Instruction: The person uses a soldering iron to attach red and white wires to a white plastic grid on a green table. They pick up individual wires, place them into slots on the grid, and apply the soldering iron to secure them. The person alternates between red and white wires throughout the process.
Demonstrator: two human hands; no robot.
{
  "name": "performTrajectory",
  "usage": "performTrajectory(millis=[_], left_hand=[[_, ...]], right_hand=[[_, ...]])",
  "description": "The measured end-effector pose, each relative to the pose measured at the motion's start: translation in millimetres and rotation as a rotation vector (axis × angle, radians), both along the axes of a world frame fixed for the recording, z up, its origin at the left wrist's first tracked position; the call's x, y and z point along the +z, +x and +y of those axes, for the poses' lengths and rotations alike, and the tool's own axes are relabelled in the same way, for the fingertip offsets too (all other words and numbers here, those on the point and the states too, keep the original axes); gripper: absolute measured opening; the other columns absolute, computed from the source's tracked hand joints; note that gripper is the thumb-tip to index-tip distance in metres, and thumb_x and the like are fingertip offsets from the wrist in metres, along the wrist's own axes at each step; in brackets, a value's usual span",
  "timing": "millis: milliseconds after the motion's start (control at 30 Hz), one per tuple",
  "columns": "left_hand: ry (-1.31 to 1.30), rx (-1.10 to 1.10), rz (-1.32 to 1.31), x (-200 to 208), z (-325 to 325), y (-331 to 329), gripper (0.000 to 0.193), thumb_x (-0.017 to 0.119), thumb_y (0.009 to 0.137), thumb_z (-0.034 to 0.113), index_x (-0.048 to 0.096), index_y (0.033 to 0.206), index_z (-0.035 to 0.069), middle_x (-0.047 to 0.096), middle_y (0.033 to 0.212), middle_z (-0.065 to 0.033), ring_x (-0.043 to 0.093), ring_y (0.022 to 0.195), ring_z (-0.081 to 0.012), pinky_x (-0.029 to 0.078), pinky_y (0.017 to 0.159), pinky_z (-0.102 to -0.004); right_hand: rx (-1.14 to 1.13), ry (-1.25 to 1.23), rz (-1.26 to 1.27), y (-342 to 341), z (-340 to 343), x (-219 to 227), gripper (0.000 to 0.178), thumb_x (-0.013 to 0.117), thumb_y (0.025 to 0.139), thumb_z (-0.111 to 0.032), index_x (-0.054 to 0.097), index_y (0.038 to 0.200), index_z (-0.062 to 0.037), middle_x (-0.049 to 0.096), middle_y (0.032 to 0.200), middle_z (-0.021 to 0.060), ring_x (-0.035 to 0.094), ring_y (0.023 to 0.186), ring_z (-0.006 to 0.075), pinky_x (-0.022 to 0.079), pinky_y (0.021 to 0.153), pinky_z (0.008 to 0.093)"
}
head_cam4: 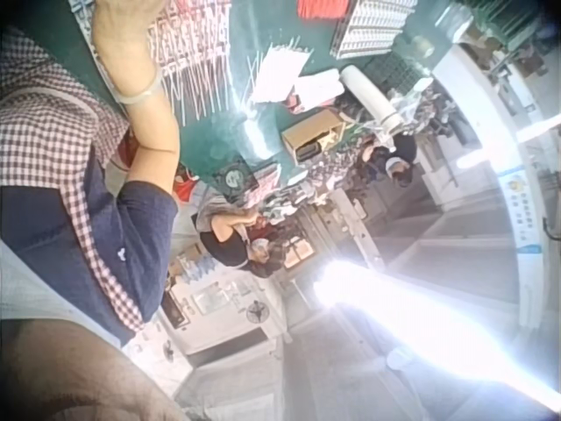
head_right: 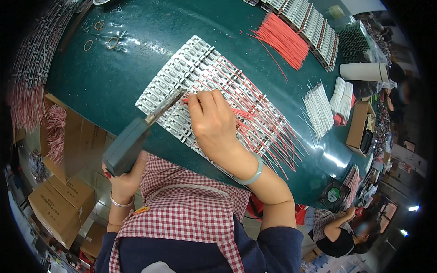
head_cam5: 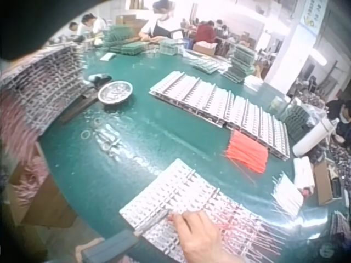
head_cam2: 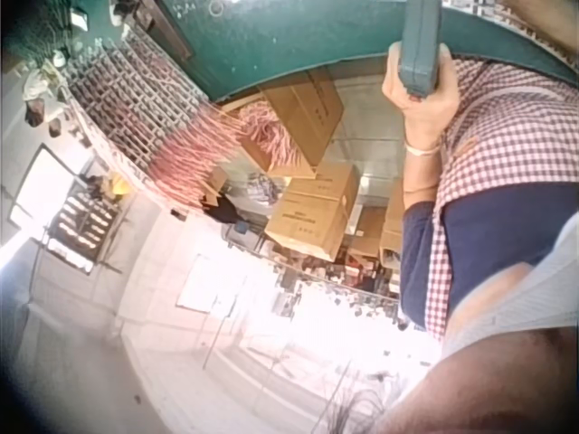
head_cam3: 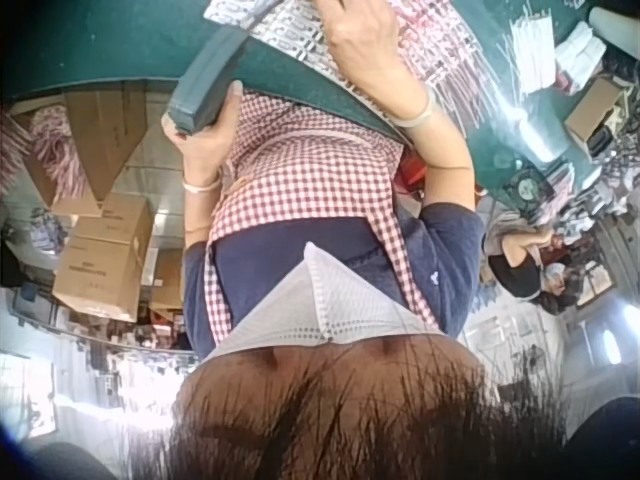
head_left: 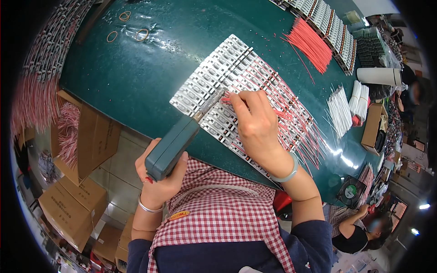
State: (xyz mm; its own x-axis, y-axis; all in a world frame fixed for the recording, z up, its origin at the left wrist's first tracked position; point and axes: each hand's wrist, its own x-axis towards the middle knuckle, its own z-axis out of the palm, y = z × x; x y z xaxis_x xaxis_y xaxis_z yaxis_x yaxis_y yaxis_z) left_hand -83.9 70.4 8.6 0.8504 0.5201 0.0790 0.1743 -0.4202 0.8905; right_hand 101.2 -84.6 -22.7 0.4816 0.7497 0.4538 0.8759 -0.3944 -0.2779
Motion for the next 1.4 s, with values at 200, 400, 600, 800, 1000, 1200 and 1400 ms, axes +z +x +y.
performTrajectory(millis=[200,400,600,800,1000,1200,1400], left_hand=[[-0.082,0.144,-0.038,-10.0,-5.7,-16.8,0.025,0.077,0.077,-0.001,0.071,0.1,-0.006,0.071,0.091,-0.0163,0.07,0.076,-0.0221,0.055,0.067,-0.0289],[-0.029,0.116,-0.07,-5.9,-3.3,-16.0,0.027,0.078,0.077,0.0,0.072,0.103,-0.006,0.072,0.093,-0.0168,0.072,0.077,-0.0221,0.056,0.068,-0.0288],[-0.043,0.067,-0.032,-7.8,-3.2,-19.2,0.026,0.076,0.078,-0.002,0.071,0.102,-0.007,0.072,0.096,-0.0164,0.071,0.078,-0.0215,0.056,0.069,-0.0283],[-0.004,0.017,-0.017,-3.4,-2.9,-14.8,0.025,0.075,0.077,-0.005,0.07,0.102,-0.008,0.071,0.098,-0.0155,0.07,0.078,-0.02,0.054,0.07,-0.0275],[0.015,0.0,-0.031,-5.3,-2.4,-14.7,0.026,0.073,0.077,-0.006,0.068,0.103,-0.009,0.071,0.098,-0.0146,0.069,0.078,-0.0182,0.054,0.07,-0.027],[0.006,0.014,-0.027,-2.4,-1.0,-13.6,0.025,0.073,0.077,-0.007,0.068,0.101,-0.009,0.07,0.095,-0.014,0.068,0.077,-0.0177,0.053,0.069,-0.0271],[0.02,0.018,-0.026,-2.0,-1.5,-12.7,0.023,0.073,0.077,-0.007,0.069,0.099,-0.009,0.07,0.094,-0.0146,0.069,0.076,-0.0191,0.053,0.068,-0.0273]], right_hand=[[-0.011,0.009,-0.008,-0.7,1.6,-0.3,0.025,0.066,0.076,0.0,0.065,0.1,0.0074,0.057,0.089,0.0134,0.056,0.081,0.0268,0.049,0.064,0.0355],[-0.014,0.008,-0.022,-1.7,-0.5,0.3,0.027,0.066,0.075,0.0,0.065,0.101,0.0071,0.058,0.09,0.0127,0.056,0.081,0.0266,0.049,0.065,0.0347],[0.006,0.04,0.014,-9.4,-2.1,-2.1,0.03,0.065,0.074,0.001,0.066,0.103,0.0074,0.059,0.091,0.0126,0.056,0.082,0.0266,0.049,0.065,0.0353],[-0.011,0.03,0.012,-10.2,-0.9,-4.8,0.031,0.065,0.073,0.002,0.066,0.103,0.0074,0.058,0.091,0.0126,0.056,0.082,0.0264,0.05,0.065,0.0355],[-0.015,0.003,-0.002,-9.9,-0.4,-3.0,0.03,0.065,0.073,0.001,0.066,0.102,0.0066,0.059,0.092,0.012,0.057,0.083,0.0257,0.05,0.066,0.0352],[-0.029,-0.007,-0.023,-8.0,-0.6,-4.5,0.026,0.065,0.073,-0.002,0.067,0.099,0.0047,0.06,0.093,0.0104,0.057,0.085,0.0251,0.049,0.069,0.0354],[-0.071,0.029,-0.044,-7.4,3.1,-0.9,0.03,0.066,0.07,0.006,0.069,0.1,0.0015,0.063,0.089,0.0106,0.061,0.082,0.0261,0.052,0.068,0.0379]])
